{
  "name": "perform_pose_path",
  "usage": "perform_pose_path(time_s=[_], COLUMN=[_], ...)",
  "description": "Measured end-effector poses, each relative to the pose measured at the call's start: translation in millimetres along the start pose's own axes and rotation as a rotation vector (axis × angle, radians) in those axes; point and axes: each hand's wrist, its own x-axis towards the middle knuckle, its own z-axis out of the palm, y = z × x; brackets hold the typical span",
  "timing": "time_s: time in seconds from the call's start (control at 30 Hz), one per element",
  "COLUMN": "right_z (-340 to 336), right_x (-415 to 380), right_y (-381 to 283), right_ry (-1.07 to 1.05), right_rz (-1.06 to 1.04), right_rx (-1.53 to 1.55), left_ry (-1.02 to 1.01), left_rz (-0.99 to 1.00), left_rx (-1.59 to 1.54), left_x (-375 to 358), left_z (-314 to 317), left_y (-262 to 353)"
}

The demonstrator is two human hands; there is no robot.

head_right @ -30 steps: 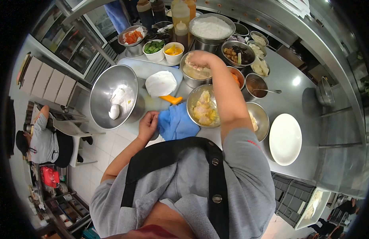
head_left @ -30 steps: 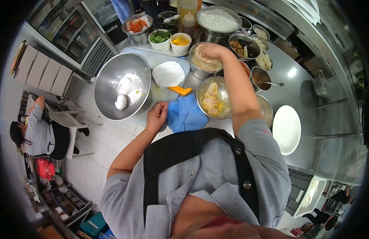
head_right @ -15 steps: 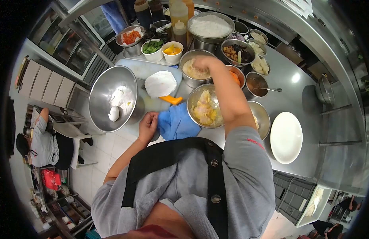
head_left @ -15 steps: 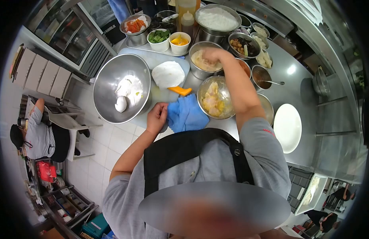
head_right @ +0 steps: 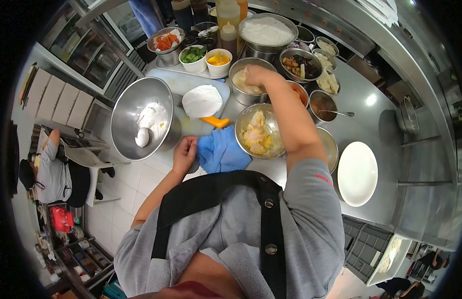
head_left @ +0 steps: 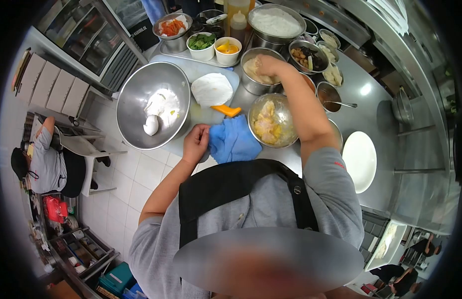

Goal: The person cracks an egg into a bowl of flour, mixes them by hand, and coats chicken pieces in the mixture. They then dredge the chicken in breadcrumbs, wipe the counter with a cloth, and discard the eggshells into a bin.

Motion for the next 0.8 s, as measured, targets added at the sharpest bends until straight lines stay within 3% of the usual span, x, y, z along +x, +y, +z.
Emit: perform_pose_path(time_s=[0.2,0.3,0.4,0.47,0.53,0.57,0.6,0.67,0.73,0.8], right_z=[9.3,-19.5,-3.2,26.9,3.1,-5.9,-16.6,-21.3,-0.4,-7.9], right_x=[14.1,-2.3,15.2,27.9,12.5,15.1,1.6,7.5,1.7,1.6], right_y=[16.7,-1.3,15.0,29.3,6.9,11.0,3.5,11.9,5.9,2.0], right_ry=[0.054,-0.033,-0.028,0.016,-0.091,-0.219,-0.135,-0.124,-0.165,-0.232], right_rz=[0.096,0.143,0.05,-0.043,0.017,0.065,0.091,0.083,0.048,0.108], right_rx=[-0.158,0.168,0.359,0.073,-0.037,0.238,0.418,0.496,0.067,0.095], left_ry=[-0.033,-0.034,-0.012,0.011,0.04,0.03,0.024,0.017,-0.002,0.021], left_rz=[-0.051,-0.058,-0.04,0.0,0.054,0.029,0.006,-0.013,-0.013,-0.006], left_rx=[-0.016,-0.011,-0.042,-0.035,0.002,-0.006,-0.016,-0.025,-0.013,-0.001], left_x=[-1.5,-1.2,-1.3,-1.8,-0.6,-2.6,-2.4,1.0,-0.1,-1.5], left_z=[0.2,-1.3,2.5,3.0,3.0,1.8,1.2,2.0,0.9,1.5], left_y=[-0.6,2.2,-2.4,-3.4,-1.3,-1.8,-1.9,-0.7,1.1,3.0])
